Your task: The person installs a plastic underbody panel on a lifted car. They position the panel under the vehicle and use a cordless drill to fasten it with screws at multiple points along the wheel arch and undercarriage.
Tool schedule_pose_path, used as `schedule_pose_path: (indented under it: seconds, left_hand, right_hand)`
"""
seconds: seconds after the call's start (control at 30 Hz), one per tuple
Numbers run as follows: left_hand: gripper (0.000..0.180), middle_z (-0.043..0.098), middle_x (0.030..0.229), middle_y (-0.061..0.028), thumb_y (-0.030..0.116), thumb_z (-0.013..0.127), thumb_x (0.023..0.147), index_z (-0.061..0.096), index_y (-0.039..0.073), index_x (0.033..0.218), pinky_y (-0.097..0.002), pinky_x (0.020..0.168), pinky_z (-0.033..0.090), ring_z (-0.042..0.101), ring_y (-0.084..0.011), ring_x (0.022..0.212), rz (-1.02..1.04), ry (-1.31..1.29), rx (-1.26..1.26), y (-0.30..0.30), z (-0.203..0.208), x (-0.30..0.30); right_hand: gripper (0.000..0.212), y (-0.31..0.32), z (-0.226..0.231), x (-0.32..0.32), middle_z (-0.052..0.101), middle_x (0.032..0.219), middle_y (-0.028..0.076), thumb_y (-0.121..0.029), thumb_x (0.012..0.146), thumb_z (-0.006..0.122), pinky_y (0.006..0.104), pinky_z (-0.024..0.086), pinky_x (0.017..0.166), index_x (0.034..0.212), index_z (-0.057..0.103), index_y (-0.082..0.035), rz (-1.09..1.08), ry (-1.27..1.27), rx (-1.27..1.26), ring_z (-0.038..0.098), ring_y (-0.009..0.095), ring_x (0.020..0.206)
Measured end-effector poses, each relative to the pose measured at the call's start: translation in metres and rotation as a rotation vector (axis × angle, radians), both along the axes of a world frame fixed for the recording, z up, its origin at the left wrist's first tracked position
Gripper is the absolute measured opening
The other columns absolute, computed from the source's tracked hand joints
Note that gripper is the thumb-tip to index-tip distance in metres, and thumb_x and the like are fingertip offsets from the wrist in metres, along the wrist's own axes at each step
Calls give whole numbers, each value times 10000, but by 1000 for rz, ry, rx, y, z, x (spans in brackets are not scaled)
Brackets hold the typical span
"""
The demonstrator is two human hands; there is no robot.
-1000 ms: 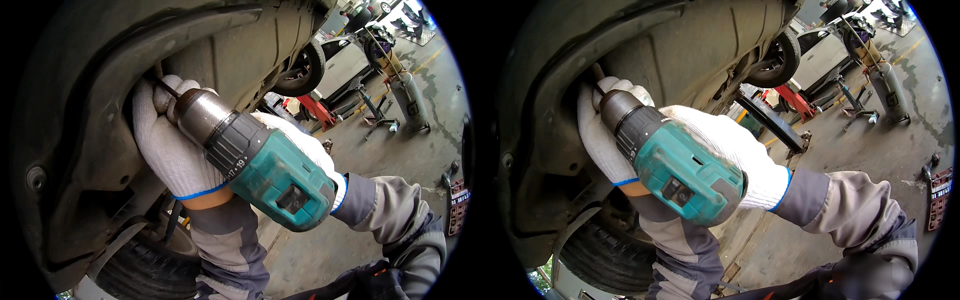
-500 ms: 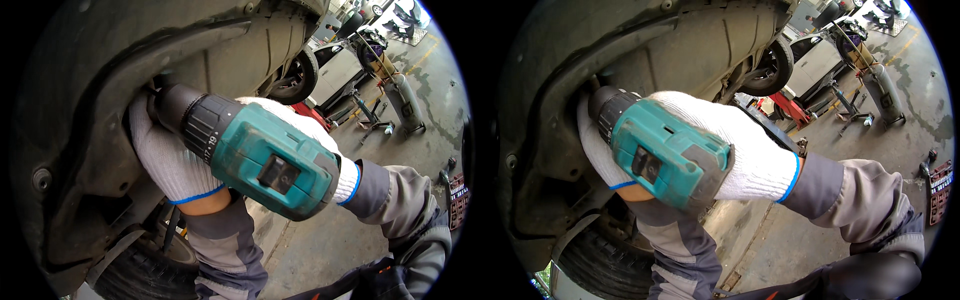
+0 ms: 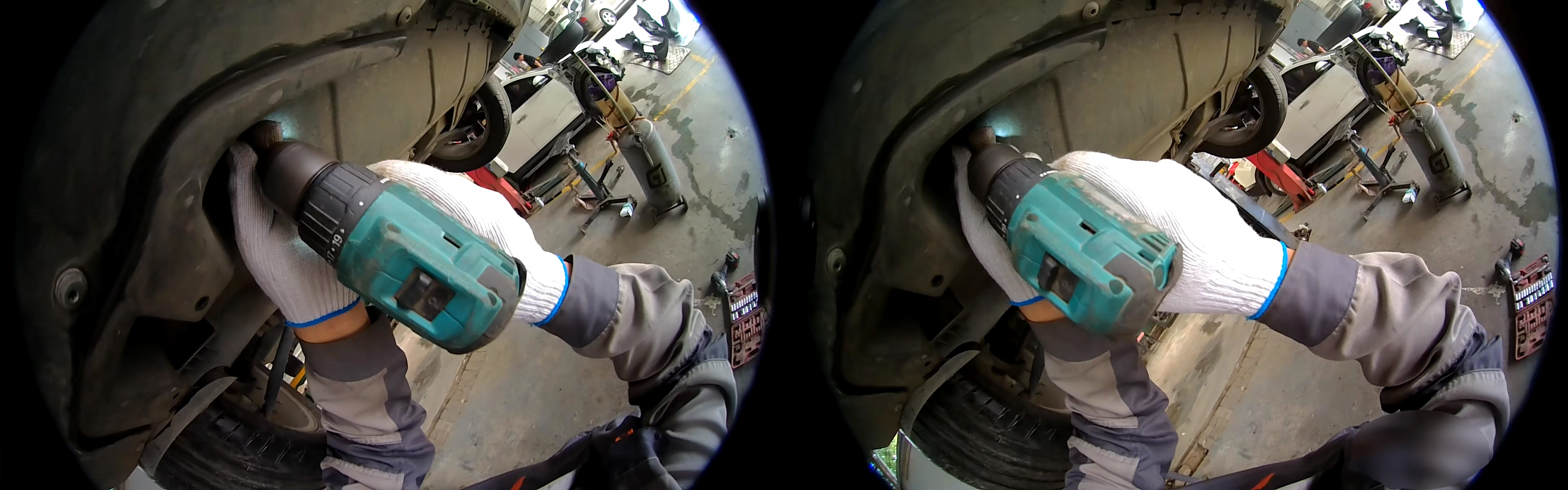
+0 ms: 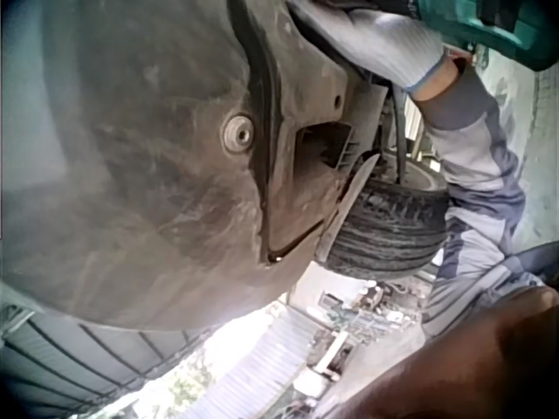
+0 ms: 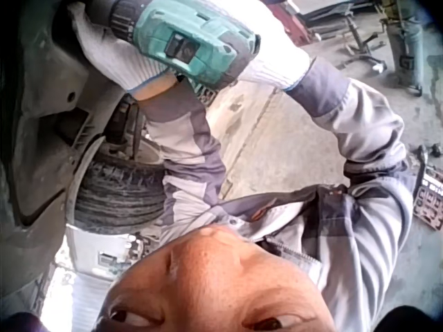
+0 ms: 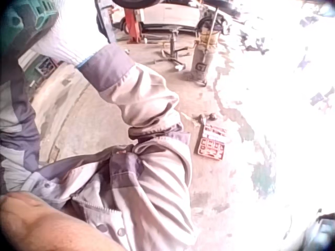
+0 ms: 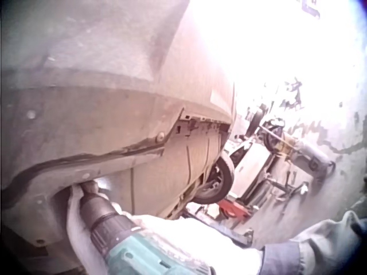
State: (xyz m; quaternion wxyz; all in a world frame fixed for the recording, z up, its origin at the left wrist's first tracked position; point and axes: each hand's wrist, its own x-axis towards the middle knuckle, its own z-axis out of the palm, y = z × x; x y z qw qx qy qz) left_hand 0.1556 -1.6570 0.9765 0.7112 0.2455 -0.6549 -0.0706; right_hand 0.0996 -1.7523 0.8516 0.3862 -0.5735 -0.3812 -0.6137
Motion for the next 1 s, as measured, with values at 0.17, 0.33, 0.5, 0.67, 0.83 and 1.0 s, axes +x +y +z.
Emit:
schedule_pose_path:
  seconds: [0.17,0.33,0.5,0.67,0.83,1.0]
  left_hand:
    - [202,630,772,-31,290,590,972,623,90,967,-260,624,512,612,-136,646,73,-76,-61,-2,-2,-2]
    - [262,680,971,-48,284,503,1017,631,73,1106,-305,721,540,657,-161,772,-229,-208,116,-4,8,27]
    - [252,675,907,-27,303,495,1017,634,97,1064,-296,667,536,650,-142,727,-441,-334,245,-5,14,29]
    - [257,671,877,-19,321,500,1013,626,104,1068,-274,663,544,625,-139,647,-146,-115,137,5,13,15]
    - [214,572,972,-64,172,491,965,594,45,1102,-358,781,557,610,-186,911,18,-72,117,-14,-52,40]
    - [310,592,990,-145,23,378,947,544,-18,1206,-370,814,556,623,-225,878,-198,365,340,-15,-102,99]
  right_hand:
    - [433,0,2,-2,535,1352,123,-117,1008,431,366,498,996,1431,405,-32,-8,20,20,584,216,1180]
    - [479,-7,3,-2,577,1301,116,-118,940,547,347,518,949,1400,442,-30,-232,-22,7,613,209,1135]
    - [665,-2,11,1,657,1017,143,-212,698,771,374,547,782,1282,501,-44,-599,-356,36,668,307,903]
    - [695,-3,22,8,662,897,138,-231,646,795,398,542,710,1254,516,-42,-684,-362,53,669,344,811]
    - [452,-9,-28,-5,675,873,128,-163,778,691,354,536,708,1203,585,-52,-661,-56,181,676,272,779]
    - [333,31,-100,16,676,899,100,-154,846,656,332,524,698,1161,621,-53,406,396,688,665,182,762]
